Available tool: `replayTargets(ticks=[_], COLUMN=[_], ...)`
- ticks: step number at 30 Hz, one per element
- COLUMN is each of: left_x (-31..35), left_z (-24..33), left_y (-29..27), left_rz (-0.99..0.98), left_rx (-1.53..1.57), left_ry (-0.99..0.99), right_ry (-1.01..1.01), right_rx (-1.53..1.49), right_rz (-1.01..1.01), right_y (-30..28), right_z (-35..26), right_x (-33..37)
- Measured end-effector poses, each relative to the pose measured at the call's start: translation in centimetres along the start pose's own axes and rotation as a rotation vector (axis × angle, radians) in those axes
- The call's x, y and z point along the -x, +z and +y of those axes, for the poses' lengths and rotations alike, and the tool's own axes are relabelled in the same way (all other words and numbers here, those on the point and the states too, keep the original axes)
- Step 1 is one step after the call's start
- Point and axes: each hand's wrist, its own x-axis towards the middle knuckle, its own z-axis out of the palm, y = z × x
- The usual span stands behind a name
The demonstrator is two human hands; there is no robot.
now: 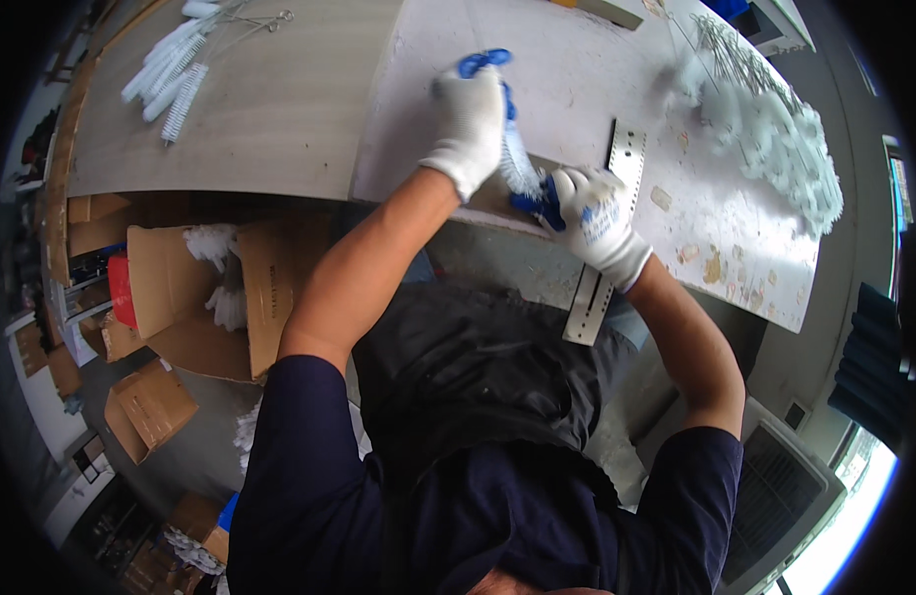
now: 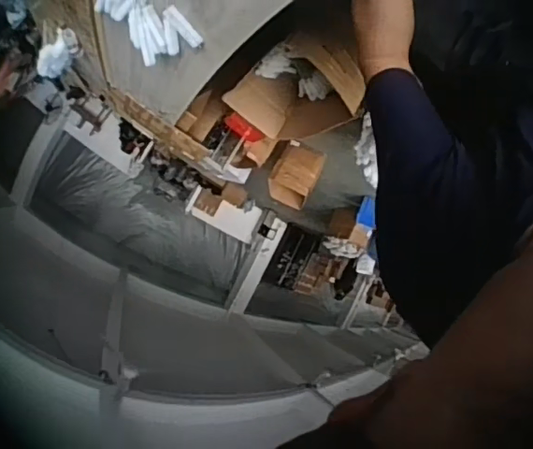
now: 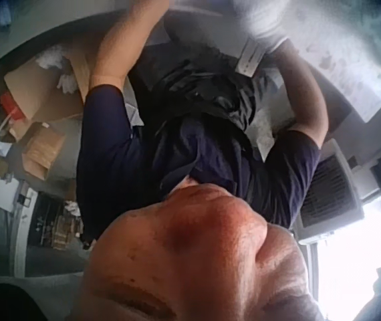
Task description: The person inserts white bristle heads onto metal rods using a wooden jig on a workbench. They repeatedly pick up a bristle head and a rod, align them in the jig, and push the head onto the rod. Finished brushes are placed into a cardboard box. The workspace contains multiple bristle heads, rods, and a pile of completed brushes.
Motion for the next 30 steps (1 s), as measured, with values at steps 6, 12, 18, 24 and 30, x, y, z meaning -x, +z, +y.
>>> replayTargets(ticks=[6,12,18,24,30], left_x=[-1.7,-2.7,-3.3,-7.2,-14.5], left_z=[-2.5,-1.9,3.5,13.1,17.4], left_y=[6.6,5.1,-5.0,-20.2,-33.3], left_rz=[-0.381,-0.358,-0.363,0.270,0.653], left_rx=[-0.572,-0.581,-1.024,-1.219,-1.824], left_ry=[0.046,0.087,0.529,0.948,0.494], right_ry=[0.026,0.282,0.276,0.183,0.252], right_rx=[-0.144,-0.087,-0.049,-0.088,-0.209], right_rz=[-0.016,-0.044,0.052,0.251,0.198], right_y=[0.2,-1.2,-0.8,1.7,1.8], right_z=[0.3,-1.5,-2.5,-0.5,-0.7], right_x=[-0.2,-1.1,-1.4,1.5,0.8])
